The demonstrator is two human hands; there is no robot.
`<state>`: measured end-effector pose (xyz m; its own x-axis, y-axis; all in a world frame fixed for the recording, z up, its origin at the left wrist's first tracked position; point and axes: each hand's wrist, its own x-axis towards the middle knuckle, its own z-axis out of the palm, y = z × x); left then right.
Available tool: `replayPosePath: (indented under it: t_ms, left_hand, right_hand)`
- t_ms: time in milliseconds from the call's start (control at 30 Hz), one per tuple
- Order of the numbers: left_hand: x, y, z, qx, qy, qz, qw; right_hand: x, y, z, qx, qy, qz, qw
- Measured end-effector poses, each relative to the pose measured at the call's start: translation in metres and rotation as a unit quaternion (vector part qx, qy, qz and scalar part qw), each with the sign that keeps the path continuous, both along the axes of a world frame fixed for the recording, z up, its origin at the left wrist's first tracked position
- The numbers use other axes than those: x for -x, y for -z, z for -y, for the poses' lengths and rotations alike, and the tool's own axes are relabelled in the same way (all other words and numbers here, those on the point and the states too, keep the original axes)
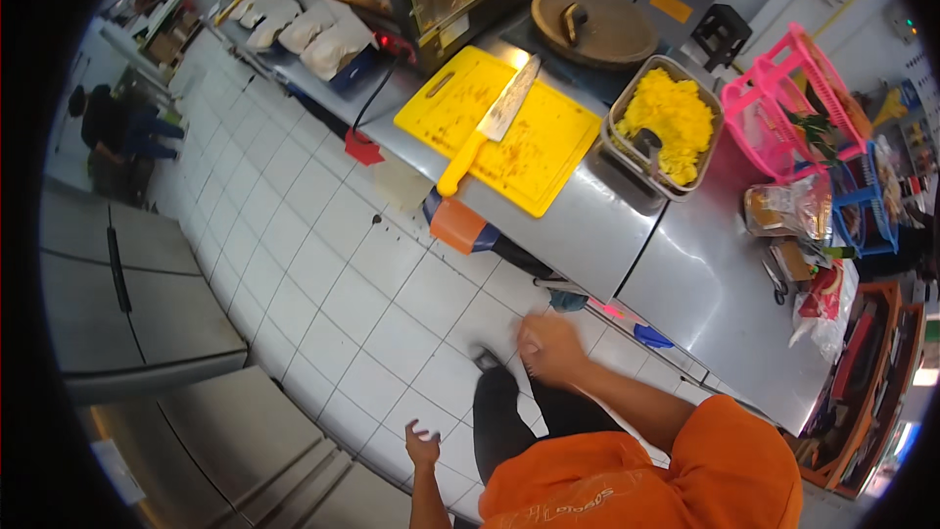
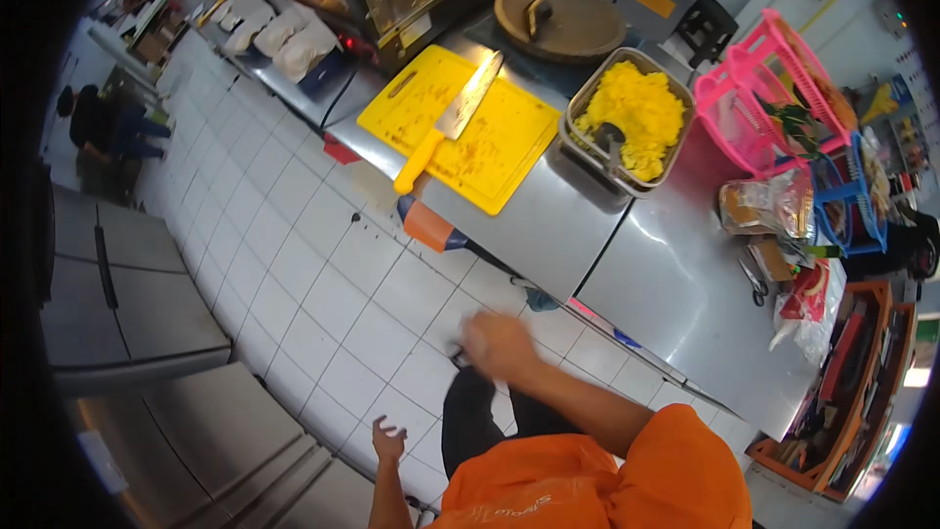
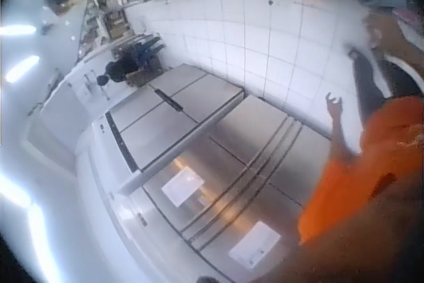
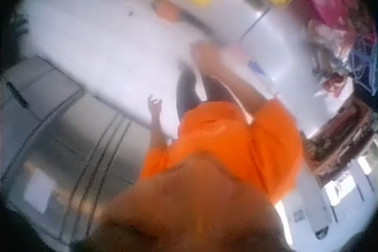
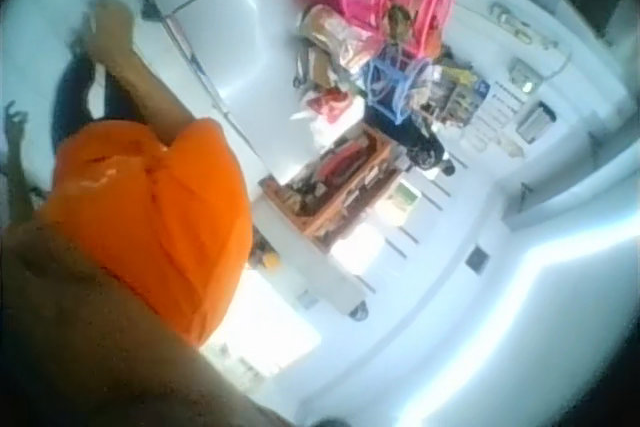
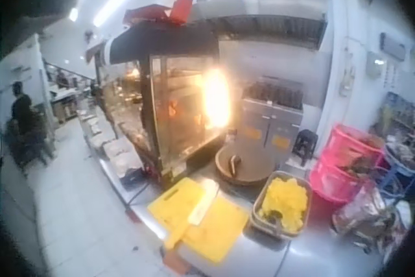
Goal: The person places portions of rice and meat into containers, cuts a fried food item into strips using a knife on a yellow cutting board, and arranges the items into several takeaway boxes before disposing of a used plastic glove in a trash bin.
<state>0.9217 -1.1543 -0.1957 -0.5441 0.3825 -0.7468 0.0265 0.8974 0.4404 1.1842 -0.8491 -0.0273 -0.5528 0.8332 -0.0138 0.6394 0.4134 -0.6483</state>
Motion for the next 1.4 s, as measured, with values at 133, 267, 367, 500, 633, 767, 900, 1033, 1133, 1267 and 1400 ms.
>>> replayPosePath:
  t_ms: [133, 267, 367, 500, 633, 767, 900, 1033, 1133, 1267, 1400]
  left_hand:
    - [0.032, -0.018, -0.088, -0.134, 0.048, -0.057, 0.988]
    - [0.025, -0.076, -0.222, -0.3, 0.142, -0.004, 0.943]
    - [0.005, -0.156, -0.326, -0.335, 0.244, 0.095, 0.905]
    - [-0.039, -0.191, -0.442, -0.454, 0.403, 0.114, 0.787]
    - [-0.121, -0.212, -0.542, -0.412, 0.469, 0.167, 0.763]
    - [-0.193, -0.206, -0.595, -0.351, 0.46, 0.204, 0.789]
    - [-0.212, -0.158, -0.624, -0.346, 0.47, 0.16, 0.796]
    - [-0.222, -0.18, -0.623, -0.296, 0.418, 0.27, 0.815]
    - [-0.22, -0.186, -0.622, -0.295, 0.419, 0.282, 0.811]
    - [-0.211, -0.184, -0.623, -0.273, 0.42, 0.307, 0.809]
    - [-0.208, -0.189, -0.628, -0.253, 0.438, 0.332, 0.796]
  right_hand:
    - [-0.085, -0.06, -0.174, -0.256, 0.39, -0.04, 0.884]
    - [-0.129, -0.07, -0.235, -0.084, 0.415, 0.352, 0.835]
    - [-0.126, -0.057, -0.243, 0.013, 0.431, 0.347, 0.833]
    - [-0.112, -0.065, -0.245, 0.039, 0.463, 0.218, 0.858]
    - [-0.116, -0.079, -0.263, -0.166, 0.411, 0.344, 0.828]
    - [-0.118, -0.042, -0.276, -0.111, 0.305, 0.455, 0.829]
    - [-0.11, -0.072, -0.278, 0.004, 0.177, 0.371, 0.912]
    - [-0.138, -0.069, -0.262, 0.033, 0.199, 0.26, 0.944]
    - [-0.173, -0.05, -0.26, 0.099, 0.283, -0.034, 0.953]
    - [-0.181, -0.059, -0.246, 0.391, 0.407, -0.345, 0.75]
    - [-0.179, -0.06, -0.231, 0.372, 0.44, -0.419, 0.702]
